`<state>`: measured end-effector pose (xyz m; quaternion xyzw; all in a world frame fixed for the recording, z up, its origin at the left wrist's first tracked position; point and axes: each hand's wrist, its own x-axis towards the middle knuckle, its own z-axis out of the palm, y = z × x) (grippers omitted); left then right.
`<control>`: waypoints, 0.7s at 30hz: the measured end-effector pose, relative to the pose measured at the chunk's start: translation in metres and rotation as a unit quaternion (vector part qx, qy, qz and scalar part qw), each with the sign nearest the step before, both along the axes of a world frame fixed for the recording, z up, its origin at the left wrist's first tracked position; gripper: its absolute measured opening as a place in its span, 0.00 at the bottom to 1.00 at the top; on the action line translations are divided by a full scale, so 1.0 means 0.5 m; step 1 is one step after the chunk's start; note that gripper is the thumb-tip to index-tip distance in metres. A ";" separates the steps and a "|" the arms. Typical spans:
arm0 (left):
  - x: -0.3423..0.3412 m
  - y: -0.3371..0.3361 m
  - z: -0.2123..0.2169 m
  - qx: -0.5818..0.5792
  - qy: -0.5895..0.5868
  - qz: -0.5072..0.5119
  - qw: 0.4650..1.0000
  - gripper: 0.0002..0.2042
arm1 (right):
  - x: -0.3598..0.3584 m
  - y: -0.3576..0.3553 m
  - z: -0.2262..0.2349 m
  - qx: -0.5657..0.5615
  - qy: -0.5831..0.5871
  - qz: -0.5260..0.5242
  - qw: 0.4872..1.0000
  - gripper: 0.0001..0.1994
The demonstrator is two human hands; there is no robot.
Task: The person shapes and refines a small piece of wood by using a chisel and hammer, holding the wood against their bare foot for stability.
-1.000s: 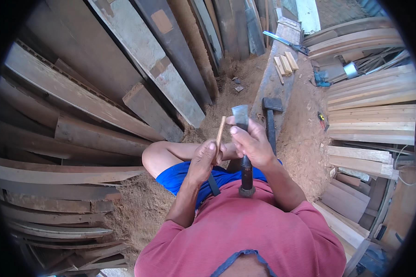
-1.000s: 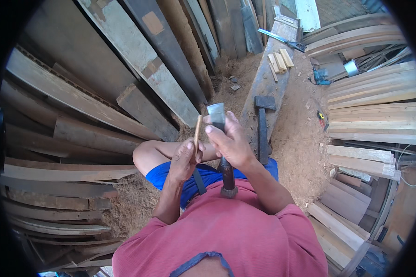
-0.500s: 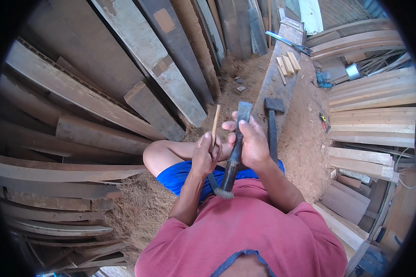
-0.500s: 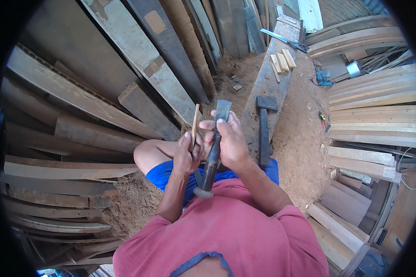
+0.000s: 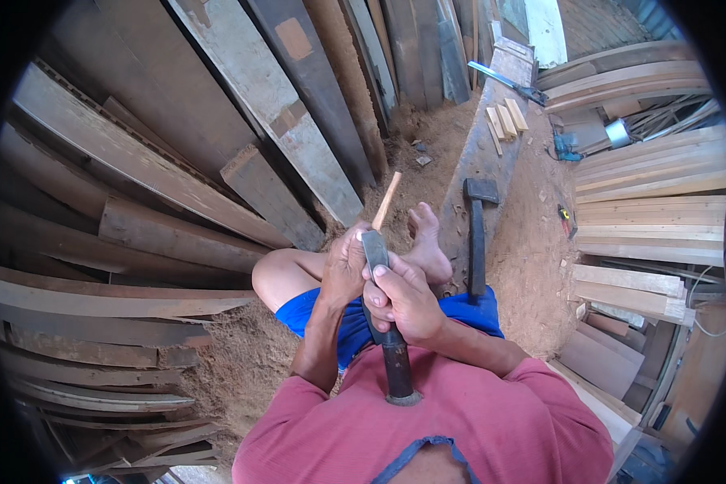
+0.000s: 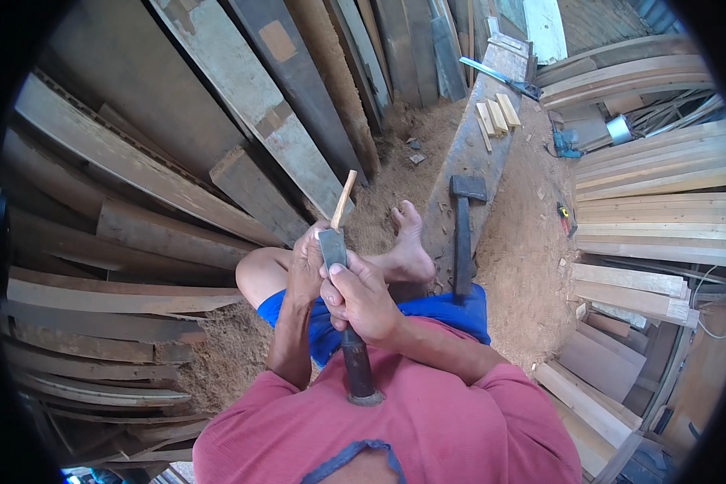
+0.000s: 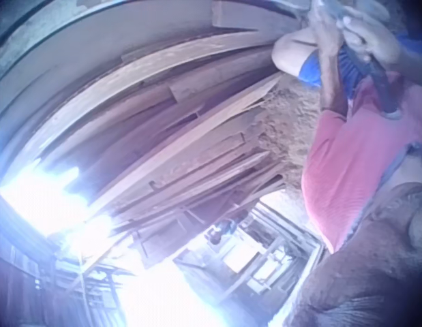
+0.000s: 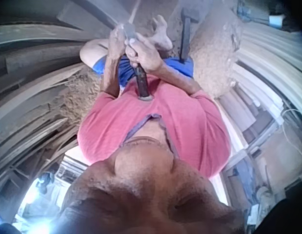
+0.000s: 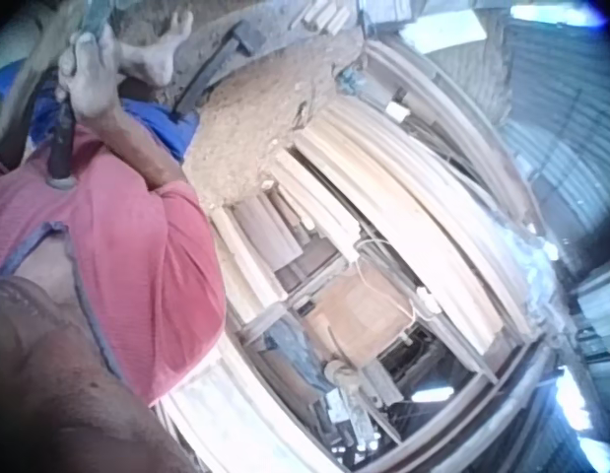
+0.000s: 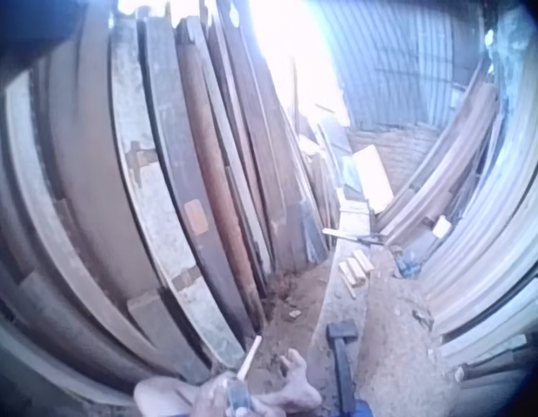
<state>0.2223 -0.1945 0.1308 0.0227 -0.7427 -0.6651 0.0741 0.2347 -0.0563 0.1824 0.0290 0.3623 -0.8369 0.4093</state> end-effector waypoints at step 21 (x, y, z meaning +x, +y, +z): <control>0.020 -0.004 0.018 -0.116 0.045 0.008 0.992 0.19 | 0.001 -0.001 -0.014 -0.015 0.027 -0.028 0.999 0.08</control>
